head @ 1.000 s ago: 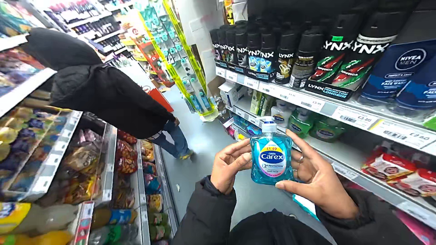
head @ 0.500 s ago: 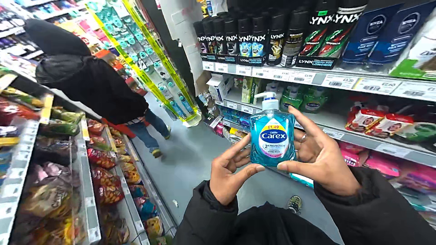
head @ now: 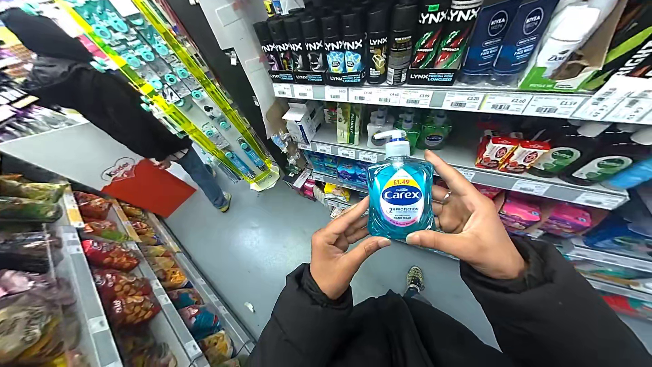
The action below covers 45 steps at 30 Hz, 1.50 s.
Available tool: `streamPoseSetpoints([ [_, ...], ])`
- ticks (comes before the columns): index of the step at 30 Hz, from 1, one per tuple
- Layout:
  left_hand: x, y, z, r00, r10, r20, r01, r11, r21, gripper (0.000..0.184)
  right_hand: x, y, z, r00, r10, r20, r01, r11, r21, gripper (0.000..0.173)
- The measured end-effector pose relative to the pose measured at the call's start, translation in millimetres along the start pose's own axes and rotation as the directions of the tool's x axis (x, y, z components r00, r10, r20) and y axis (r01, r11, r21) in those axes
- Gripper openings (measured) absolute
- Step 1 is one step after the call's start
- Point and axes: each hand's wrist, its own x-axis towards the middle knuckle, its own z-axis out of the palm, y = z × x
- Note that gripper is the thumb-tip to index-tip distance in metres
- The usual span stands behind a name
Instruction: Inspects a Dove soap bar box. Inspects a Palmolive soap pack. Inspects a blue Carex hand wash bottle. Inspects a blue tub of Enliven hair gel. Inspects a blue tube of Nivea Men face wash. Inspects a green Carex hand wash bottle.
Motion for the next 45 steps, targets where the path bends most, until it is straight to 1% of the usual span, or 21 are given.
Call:
streamPoseSetpoints([
  [7,0,6,18,1.000,-0.005,0.018,0.005,1.000,0.022,0.070,-7,-12,-12,1.000,0.004,0.014,-0.003,0.999,-0.049,0.117],
  [11,-3,7,21,1.000,-0.006,0.010,0.006,1.000,0.016,0.071,-10,-12,-13,0.999,-0.014,0.028,0.015,0.999,-0.042,0.116],
  [14,-4,4,19,1.000,0.000,0.010,0.000,1.000,0.007,0.067,-9,-9,-13,0.999,-0.021,0.034,0.021,1.000,-0.021,0.117],
  [18,-12,7,18,1.000,0.000,-0.001,0.000,1.000,0.021,0.068,-11,-10,-7,0.998,-0.031,0.060,0.031,1.000,-0.002,0.118],
  [21,-16,4,15,0.999,0.026,-0.025,-0.026,1.000,-0.001,0.065,-14,-9,-3,0.996,-0.055,0.075,0.055,0.999,0.003,0.117],
  [28,-28,11,5,0.997,0.052,-0.051,-0.050,0.998,0.030,0.065,-14,-6,13,0.990,-0.077,0.120,0.078,0.997,0.000,0.119],
  [45,-42,15,-13,0.993,0.064,-0.094,-0.061,0.998,0.030,0.065,-10,-1,36,0.986,-0.062,0.156,0.063,0.998,-0.004,0.121],
])
